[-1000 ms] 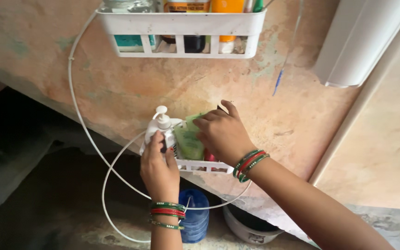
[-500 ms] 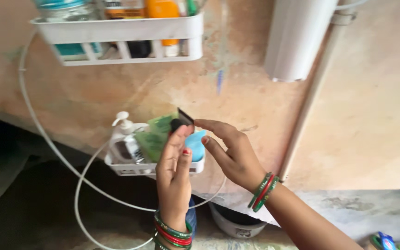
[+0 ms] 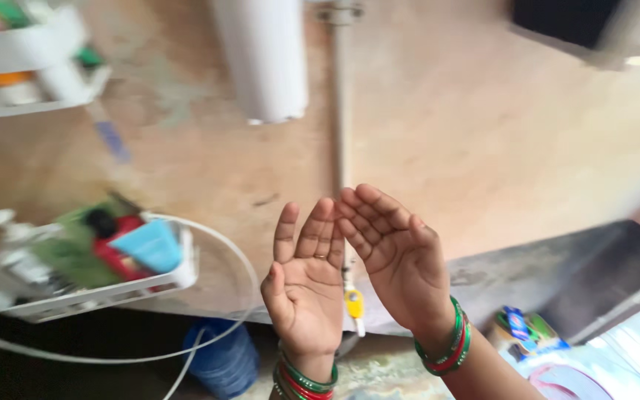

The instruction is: The person transfers personal care items from a red plastic basket to wall-mounted white plastic shelves. They handle toothbrushes, toothpaste, tubes, and bottles one by one, placing them into the upper and lower shelves.

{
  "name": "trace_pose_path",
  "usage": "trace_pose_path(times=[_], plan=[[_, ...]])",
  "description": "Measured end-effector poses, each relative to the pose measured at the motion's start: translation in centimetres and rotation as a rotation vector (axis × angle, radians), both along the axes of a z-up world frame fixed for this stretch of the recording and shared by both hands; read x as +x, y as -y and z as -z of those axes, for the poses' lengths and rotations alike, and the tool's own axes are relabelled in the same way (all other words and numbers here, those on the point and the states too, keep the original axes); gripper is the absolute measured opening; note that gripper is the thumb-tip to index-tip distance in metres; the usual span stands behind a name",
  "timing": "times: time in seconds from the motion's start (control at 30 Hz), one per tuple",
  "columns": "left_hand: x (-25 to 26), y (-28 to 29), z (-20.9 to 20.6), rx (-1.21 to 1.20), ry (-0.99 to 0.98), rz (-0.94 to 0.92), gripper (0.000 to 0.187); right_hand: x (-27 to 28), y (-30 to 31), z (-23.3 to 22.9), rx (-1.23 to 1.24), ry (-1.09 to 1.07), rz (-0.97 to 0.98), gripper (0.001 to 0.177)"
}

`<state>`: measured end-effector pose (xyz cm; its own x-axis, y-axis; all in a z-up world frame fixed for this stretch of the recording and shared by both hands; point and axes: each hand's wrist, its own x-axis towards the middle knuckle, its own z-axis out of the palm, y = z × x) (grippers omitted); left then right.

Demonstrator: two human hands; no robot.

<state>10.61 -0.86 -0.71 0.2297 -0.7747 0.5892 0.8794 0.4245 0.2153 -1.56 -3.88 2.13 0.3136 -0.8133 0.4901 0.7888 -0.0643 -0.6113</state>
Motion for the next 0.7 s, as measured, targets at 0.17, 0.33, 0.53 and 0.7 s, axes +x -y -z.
trace_pose_path(times=[0.17,0.33,0.53,0.7], plan=[[-9.3,0.8,0.6,0.005,-0.03,0.141,0.072,-9.2,-0.8,0.9,0.062,0.113,0.118,0.07],[-18.4,1.4,1.3,0.028,-0.052,0.298,0.074,-18.1,-1.7,1.8,0.067,0.134,0.272,0.072],[-27.4,1.9,2.6,0.024,-0.087,0.451,0.074,-26.7,-2.9,3.0,0.072,0.158,0.418,0.072],[-31.3,1.9,2.6,0.086,-0.038,0.537,0.069,-31.0,-4.1,2.6,0.067,0.145,0.528,0.072]])
